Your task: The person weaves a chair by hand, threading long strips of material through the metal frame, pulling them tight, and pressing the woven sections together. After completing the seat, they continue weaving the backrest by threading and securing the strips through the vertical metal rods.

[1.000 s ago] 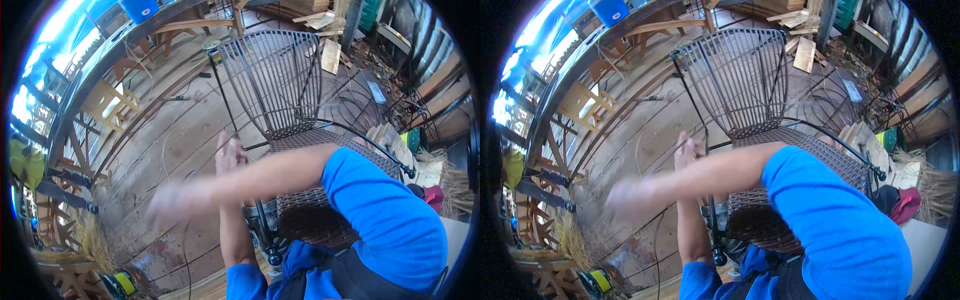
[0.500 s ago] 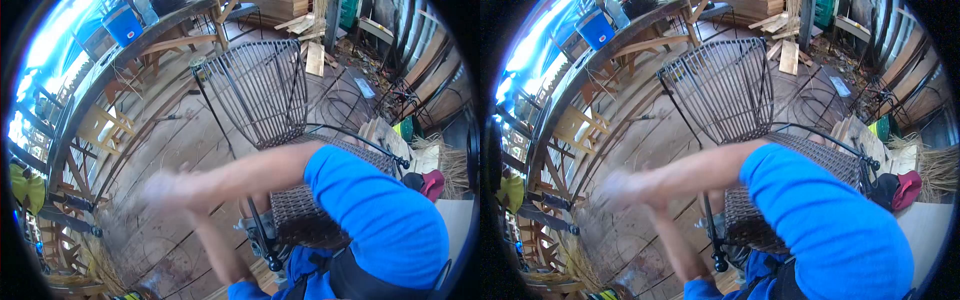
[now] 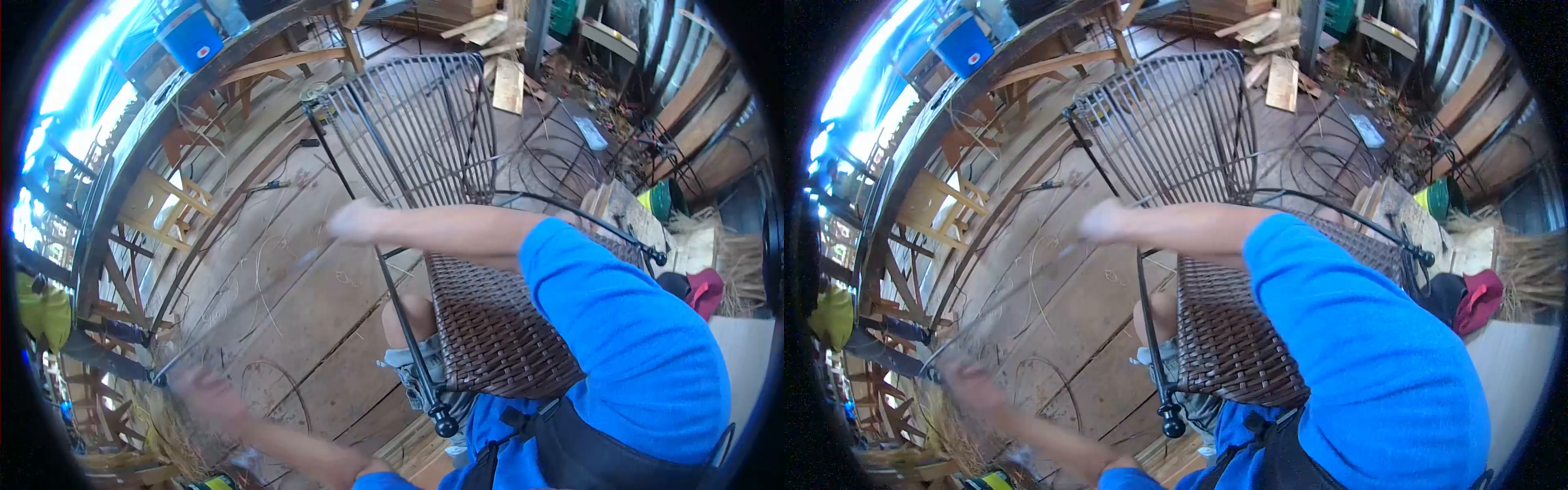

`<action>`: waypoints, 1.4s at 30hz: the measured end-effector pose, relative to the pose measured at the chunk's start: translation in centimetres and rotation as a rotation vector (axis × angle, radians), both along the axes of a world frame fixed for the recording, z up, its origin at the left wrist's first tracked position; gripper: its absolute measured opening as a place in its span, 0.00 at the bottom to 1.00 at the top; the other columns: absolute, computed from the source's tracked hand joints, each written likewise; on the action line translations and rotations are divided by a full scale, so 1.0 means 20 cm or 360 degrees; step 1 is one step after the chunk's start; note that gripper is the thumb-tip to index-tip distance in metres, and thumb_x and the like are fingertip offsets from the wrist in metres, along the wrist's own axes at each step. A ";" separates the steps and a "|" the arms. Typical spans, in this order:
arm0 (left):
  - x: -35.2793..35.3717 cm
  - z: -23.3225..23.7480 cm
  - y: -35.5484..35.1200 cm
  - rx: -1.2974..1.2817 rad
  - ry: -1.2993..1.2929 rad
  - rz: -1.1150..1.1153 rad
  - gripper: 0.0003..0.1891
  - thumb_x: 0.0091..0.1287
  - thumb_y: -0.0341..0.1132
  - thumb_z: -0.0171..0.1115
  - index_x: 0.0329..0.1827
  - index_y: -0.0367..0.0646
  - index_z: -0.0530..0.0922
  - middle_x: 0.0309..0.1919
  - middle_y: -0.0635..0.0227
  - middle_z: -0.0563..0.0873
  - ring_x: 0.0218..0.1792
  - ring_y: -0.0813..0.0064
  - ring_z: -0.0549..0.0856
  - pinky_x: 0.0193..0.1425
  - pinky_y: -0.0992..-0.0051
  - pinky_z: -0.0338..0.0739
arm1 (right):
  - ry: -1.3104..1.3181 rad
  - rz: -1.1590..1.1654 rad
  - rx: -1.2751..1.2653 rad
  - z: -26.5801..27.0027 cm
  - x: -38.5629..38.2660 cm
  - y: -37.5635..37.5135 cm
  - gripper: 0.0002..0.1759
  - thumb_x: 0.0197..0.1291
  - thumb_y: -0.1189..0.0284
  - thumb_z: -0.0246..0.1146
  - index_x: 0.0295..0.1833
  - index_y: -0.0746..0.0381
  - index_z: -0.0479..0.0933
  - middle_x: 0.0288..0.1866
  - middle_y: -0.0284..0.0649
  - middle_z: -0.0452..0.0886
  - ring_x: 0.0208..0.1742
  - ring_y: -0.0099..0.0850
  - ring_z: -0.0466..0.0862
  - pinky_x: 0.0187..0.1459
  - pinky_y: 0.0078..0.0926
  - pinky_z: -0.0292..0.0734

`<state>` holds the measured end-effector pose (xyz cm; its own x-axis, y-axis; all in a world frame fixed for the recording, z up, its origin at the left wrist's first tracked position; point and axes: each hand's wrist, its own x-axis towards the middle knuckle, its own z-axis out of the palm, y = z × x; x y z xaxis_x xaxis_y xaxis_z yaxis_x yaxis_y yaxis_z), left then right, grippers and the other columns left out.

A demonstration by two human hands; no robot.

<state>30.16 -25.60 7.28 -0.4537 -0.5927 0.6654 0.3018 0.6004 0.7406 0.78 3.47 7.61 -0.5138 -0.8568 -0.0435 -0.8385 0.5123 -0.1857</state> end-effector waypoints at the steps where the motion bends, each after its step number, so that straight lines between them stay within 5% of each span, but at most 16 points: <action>1: -0.14 -0.25 0.07 0.0156 -0.0533 -0.0015 0.15 0.67 0.35 0.49 0.53 0.39 0.72 0.40 0.63 0.78 0.37 0.73 0.78 0.42 0.72 0.76 | 0.0087 0.0202 -0.0138 0.09 0.11 -0.17 0.06 0.48 0.72 0.60 0.32 0.58 0.82 0.28 0.43 0.83 0.32 0.38 0.85 0.28 0.37 0.79; 2: -0.44 -0.01 0.58 0.1105 -0.1050 -0.0135 0.21 0.69 0.39 0.49 0.60 0.38 0.68 0.48 0.64 0.77 0.41 0.75 0.77 0.43 0.74 0.76 | 0.0062 0.0464 -0.0250 0.16 0.25 -0.44 0.15 0.58 0.61 0.58 0.43 0.59 0.81 0.42 0.42 0.84 0.40 0.38 0.84 0.34 0.39 0.79; 4: -0.73 -0.24 0.96 0.0379 -0.0789 -0.0796 0.22 0.70 0.41 0.48 0.64 0.40 0.66 0.38 0.67 0.78 0.35 0.77 0.77 0.39 0.76 0.72 | -0.0328 0.0958 -0.0798 0.30 0.73 -0.64 0.18 0.59 0.58 0.55 0.43 0.60 0.81 0.41 0.42 0.84 0.39 0.38 0.84 0.36 0.38 0.79; 5: -0.86 -0.21 1.14 0.0394 -0.0751 -0.1092 0.23 0.71 0.42 0.47 0.65 0.41 0.65 0.35 0.68 0.79 0.33 0.77 0.77 0.38 0.77 0.71 | -0.0524 0.1105 -0.1047 0.38 0.88 -0.62 0.20 0.60 0.57 0.53 0.43 0.61 0.81 0.41 0.42 0.84 0.39 0.37 0.84 0.37 0.37 0.78; 6: -0.94 -0.13 1.23 0.1135 -0.0919 -0.1320 0.24 0.71 0.44 0.47 0.65 0.40 0.64 0.33 0.68 0.79 0.31 0.77 0.77 0.37 0.78 0.70 | -0.0649 0.1205 -0.1228 0.42 0.95 -0.58 0.21 0.60 0.56 0.52 0.43 0.61 0.80 0.41 0.42 0.84 0.39 0.37 0.84 0.38 0.37 0.78; 9: -0.82 0.10 0.73 0.0851 -0.0787 -0.0393 0.22 0.71 0.49 0.45 0.54 0.40 0.72 0.33 0.66 0.79 0.29 0.76 0.76 0.37 0.76 0.70 | -0.0771 0.0974 -0.1219 0.39 0.75 -0.38 0.26 0.62 0.52 0.47 0.44 0.63 0.80 0.39 0.43 0.84 0.39 0.37 0.83 0.41 0.35 0.77; 12: -0.15 0.46 -0.07 0.0174 0.0489 -0.0053 0.12 0.62 0.34 0.51 0.45 0.37 0.72 0.35 0.65 0.78 0.32 0.74 0.77 0.38 0.78 0.73 | -0.0994 -0.0125 -0.0317 0.18 0.22 -0.05 0.31 0.64 0.48 0.43 0.44 0.65 0.79 0.38 0.43 0.83 0.38 0.37 0.83 0.44 0.34 0.76; 14: 0.25 0.52 -0.40 0.0454 0.1007 -0.0895 0.09 0.63 0.33 0.54 0.42 0.37 0.73 0.31 0.67 0.76 0.29 0.76 0.75 0.36 0.78 0.73 | -0.0857 -0.0496 -0.0194 -0.25 -0.13 0.19 0.25 0.64 0.54 0.49 0.42 0.64 0.81 0.37 0.43 0.84 0.38 0.37 0.84 0.45 0.34 0.77; 15: 0.33 0.53 -0.42 0.0489 0.1208 -0.0732 0.09 0.62 0.33 0.56 0.41 0.37 0.73 0.29 0.67 0.75 0.29 0.77 0.75 0.35 0.79 0.73 | -0.0497 -0.0477 0.0125 -0.31 -0.22 0.24 0.20 0.60 0.59 0.53 0.39 0.64 0.82 0.37 0.43 0.84 0.39 0.38 0.84 0.43 0.35 0.77; 16: 0.29 0.36 -0.45 0.0190 0.0596 0.0002 0.09 0.61 0.32 0.58 0.40 0.37 0.73 0.28 0.67 0.75 0.28 0.77 0.75 0.33 0.80 0.72 | -0.0128 -0.0439 0.0436 -0.38 -0.28 0.26 0.15 0.57 0.63 0.58 0.37 0.63 0.82 0.37 0.43 0.84 0.39 0.38 0.84 0.41 0.36 0.78; 19: -0.15 -0.16 -0.25 0.1852 0.0324 -0.0690 0.06 0.61 0.32 0.57 0.38 0.43 0.71 0.25 0.71 0.73 0.25 0.80 0.73 0.29 0.81 0.70 | -0.0094 -0.0198 0.0366 -0.01 -0.12 0.14 0.11 0.48 0.68 0.65 0.37 0.62 0.83 0.37 0.42 0.85 0.39 0.39 0.84 0.38 0.38 0.79; 21: -0.41 -0.37 0.14 0.1939 0.0218 -0.0431 0.07 0.63 0.36 0.59 0.38 0.46 0.71 0.26 0.75 0.73 0.24 0.81 0.72 0.28 0.81 0.68 | 0.0024 -0.0187 0.0364 0.01 -0.20 0.06 0.10 0.45 0.69 0.66 0.34 0.62 0.83 0.35 0.42 0.85 0.36 0.39 0.84 0.33 0.36 0.79; 27: -0.56 -0.38 0.91 0.1840 -0.0284 -0.0480 0.11 0.68 0.39 0.57 0.46 0.43 0.76 0.26 0.76 0.76 0.24 0.84 0.72 0.27 0.83 0.67 | 0.0185 -0.0275 0.0572 -0.18 -0.45 0.15 0.11 0.46 0.74 0.60 0.37 0.59 0.84 0.40 0.41 0.85 0.42 0.39 0.85 0.38 0.38 0.80; 34: -0.67 -0.42 1.18 0.1616 -0.0505 -0.0712 0.11 0.69 0.38 0.54 0.45 0.39 0.77 0.27 0.74 0.77 0.24 0.83 0.73 0.28 0.82 0.67 | 0.0414 -0.0227 0.0011 -0.14 -0.24 0.07 0.11 0.48 0.75 0.60 0.38 0.57 0.84 0.39 0.42 0.85 0.42 0.36 0.85 0.35 0.29 0.80; 39: -0.66 -0.35 1.26 0.1311 -0.0797 -0.0637 0.10 0.69 0.35 0.53 0.42 0.37 0.78 0.27 0.74 0.78 0.27 0.84 0.75 0.30 0.82 0.70 | 0.0241 -0.0312 0.0503 -0.52 -0.32 0.07 0.14 0.53 0.68 0.59 0.45 0.58 0.83 0.46 0.38 0.84 0.46 0.41 0.84 0.39 0.48 0.80; 42: -0.67 -0.35 1.21 0.1207 -0.1009 -0.0667 0.14 0.69 0.37 0.55 0.49 0.35 0.76 0.28 0.71 0.80 0.25 0.84 0.76 0.31 0.83 0.73 | -0.0043 0.0144 0.0355 -0.28 -0.18 -0.02 0.10 0.55 0.70 0.56 0.35 0.61 0.82 0.31 0.44 0.84 0.32 0.38 0.85 0.27 0.40 0.77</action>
<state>16.66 -1.35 0.37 -0.8502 -0.4690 -0.2391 -0.1934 -0.1441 0.9705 -2.80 3.02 2.04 -0.4314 -0.8670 -0.2493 -0.8792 0.4660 -0.0994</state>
